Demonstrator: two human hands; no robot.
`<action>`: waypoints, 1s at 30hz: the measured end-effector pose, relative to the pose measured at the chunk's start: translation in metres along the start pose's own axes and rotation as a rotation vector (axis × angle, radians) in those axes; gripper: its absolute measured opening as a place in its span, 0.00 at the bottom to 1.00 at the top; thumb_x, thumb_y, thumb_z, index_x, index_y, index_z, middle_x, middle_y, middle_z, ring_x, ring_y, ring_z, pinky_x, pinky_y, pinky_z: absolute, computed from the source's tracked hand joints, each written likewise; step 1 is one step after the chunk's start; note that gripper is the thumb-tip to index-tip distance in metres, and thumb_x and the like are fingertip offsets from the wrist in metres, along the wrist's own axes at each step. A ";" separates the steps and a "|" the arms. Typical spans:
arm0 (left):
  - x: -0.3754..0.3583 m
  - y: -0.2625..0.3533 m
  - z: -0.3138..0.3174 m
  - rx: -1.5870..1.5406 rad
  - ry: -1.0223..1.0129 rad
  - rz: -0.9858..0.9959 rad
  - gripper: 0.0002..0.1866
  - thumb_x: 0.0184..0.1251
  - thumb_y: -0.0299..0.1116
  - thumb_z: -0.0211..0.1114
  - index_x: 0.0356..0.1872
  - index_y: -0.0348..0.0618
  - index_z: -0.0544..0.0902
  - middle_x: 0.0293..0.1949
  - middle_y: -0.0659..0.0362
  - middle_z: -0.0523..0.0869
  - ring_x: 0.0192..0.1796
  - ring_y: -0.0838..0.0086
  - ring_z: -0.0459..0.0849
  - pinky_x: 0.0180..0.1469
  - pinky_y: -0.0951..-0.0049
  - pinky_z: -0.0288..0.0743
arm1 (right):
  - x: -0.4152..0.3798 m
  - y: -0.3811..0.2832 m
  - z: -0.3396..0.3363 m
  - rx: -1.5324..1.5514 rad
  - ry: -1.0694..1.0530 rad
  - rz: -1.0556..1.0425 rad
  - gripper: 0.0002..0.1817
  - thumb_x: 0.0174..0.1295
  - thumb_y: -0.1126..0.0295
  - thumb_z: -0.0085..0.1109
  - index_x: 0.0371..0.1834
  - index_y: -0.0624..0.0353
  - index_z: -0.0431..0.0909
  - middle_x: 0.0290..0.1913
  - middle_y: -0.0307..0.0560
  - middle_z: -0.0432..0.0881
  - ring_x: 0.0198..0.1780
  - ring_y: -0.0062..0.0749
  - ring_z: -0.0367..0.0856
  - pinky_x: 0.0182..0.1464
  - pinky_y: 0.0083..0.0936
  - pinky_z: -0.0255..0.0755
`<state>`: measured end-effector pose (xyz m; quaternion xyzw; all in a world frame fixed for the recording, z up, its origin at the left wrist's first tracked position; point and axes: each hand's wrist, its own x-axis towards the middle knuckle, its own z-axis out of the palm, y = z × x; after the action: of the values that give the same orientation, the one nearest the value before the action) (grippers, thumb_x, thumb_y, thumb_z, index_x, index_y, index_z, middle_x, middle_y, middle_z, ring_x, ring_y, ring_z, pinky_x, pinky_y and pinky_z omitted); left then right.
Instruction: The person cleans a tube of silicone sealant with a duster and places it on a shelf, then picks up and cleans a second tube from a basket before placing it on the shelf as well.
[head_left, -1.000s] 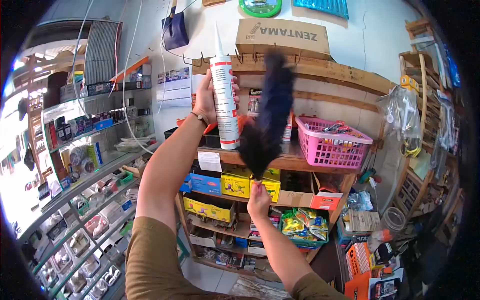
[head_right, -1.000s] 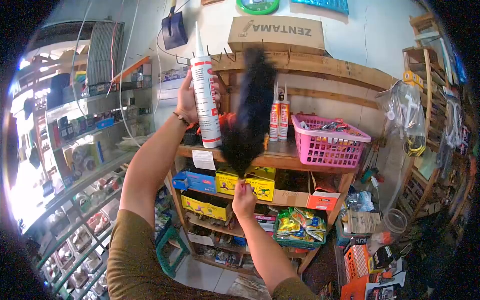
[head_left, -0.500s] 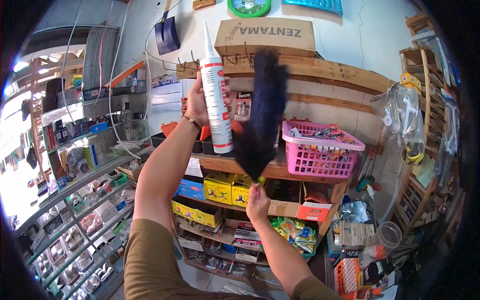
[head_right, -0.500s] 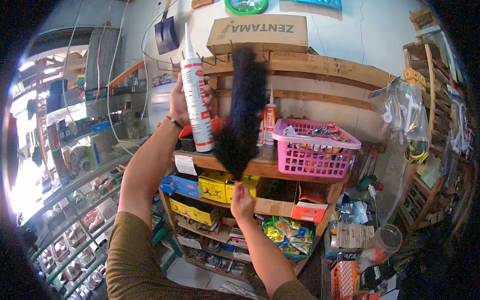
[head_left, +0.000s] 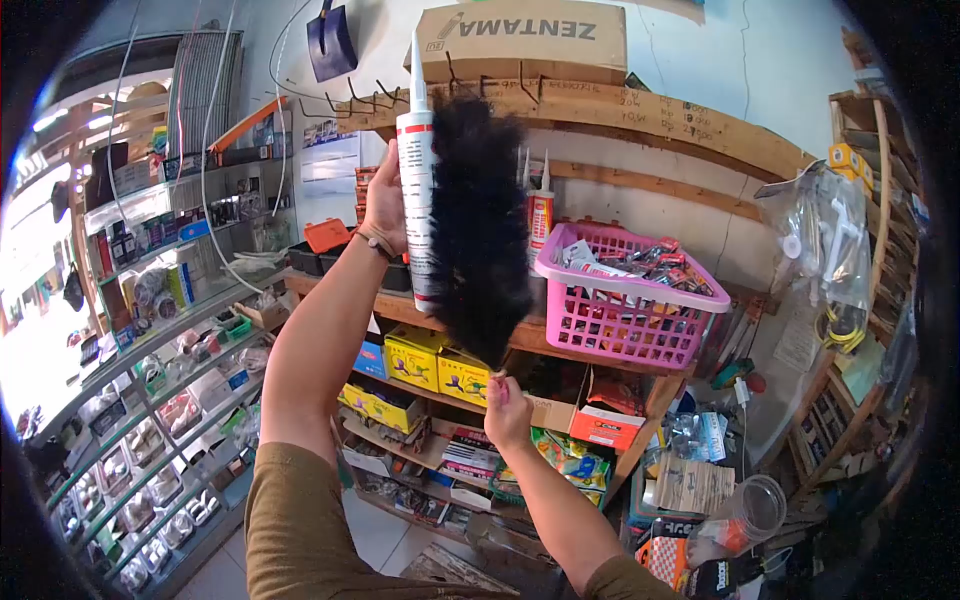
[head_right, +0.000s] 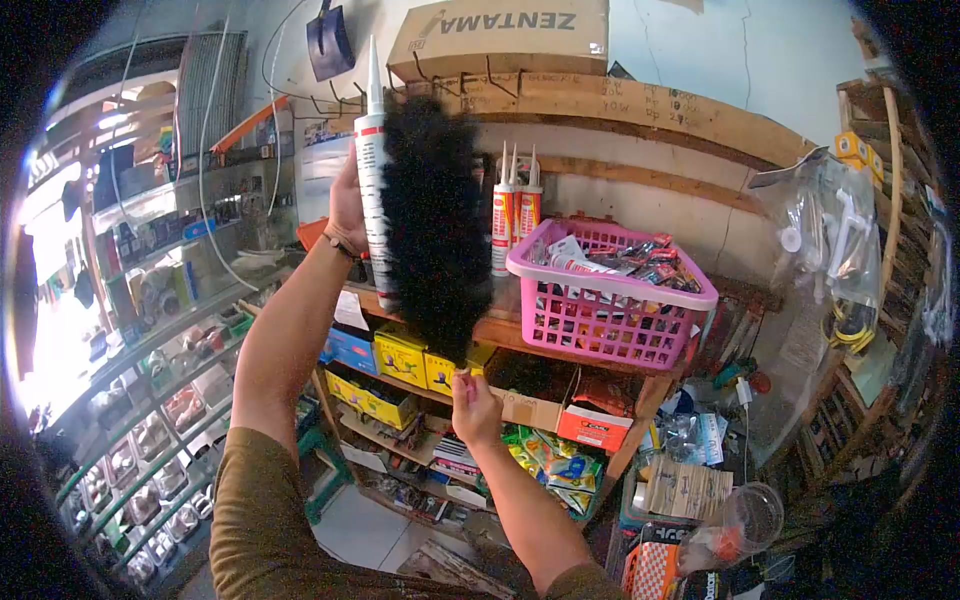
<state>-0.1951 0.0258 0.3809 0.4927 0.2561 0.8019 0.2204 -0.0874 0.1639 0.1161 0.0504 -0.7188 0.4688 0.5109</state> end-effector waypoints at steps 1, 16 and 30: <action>0.000 0.000 -0.009 -0.006 0.015 0.000 0.23 0.62 0.56 0.45 0.36 0.48 0.78 0.27 0.61 0.82 0.30 0.72 0.82 0.33 0.71 0.77 | -0.001 0.004 0.001 -0.002 -0.012 0.011 0.16 0.60 0.57 0.47 0.28 0.62 0.72 0.18 0.49 0.73 0.21 0.37 0.74 0.24 0.27 0.64; -0.070 0.004 -0.137 -0.103 -0.054 -0.151 0.35 0.60 0.64 0.36 0.48 0.39 0.68 0.32 0.54 0.77 0.29 0.64 0.78 0.31 0.63 0.74 | -0.189 0.081 -0.003 0.028 -0.126 0.687 0.15 0.64 0.59 0.42 0.26 0.58 0.67 0.14 0.31 0.64 0.13 0.13 0.61 0.14 0.13 0.54; -0.139 0.028 -0.259 -0.245 0.058 -0.298 0.35 0.60 0.64 0.34 0.47 0.39 0.67 0.32 0.54 0.75 0.28 0.65 0.76 0.30 0.64 0.73 | -0.189 0.065 0.110 -0.122 -0.244 0.838 0.14 0.60 0.59 0.51 0.35 0.60 0.75 0.20 0.34 0.71 0.22 0.15 0.67 0.25 0.17 0.61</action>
<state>-0.3735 -0.1304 0.2049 0.3957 0.2329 0.7994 0.3875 -0.1098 0.0435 -0.0767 -0.2210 -0.7586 0.5827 0.1901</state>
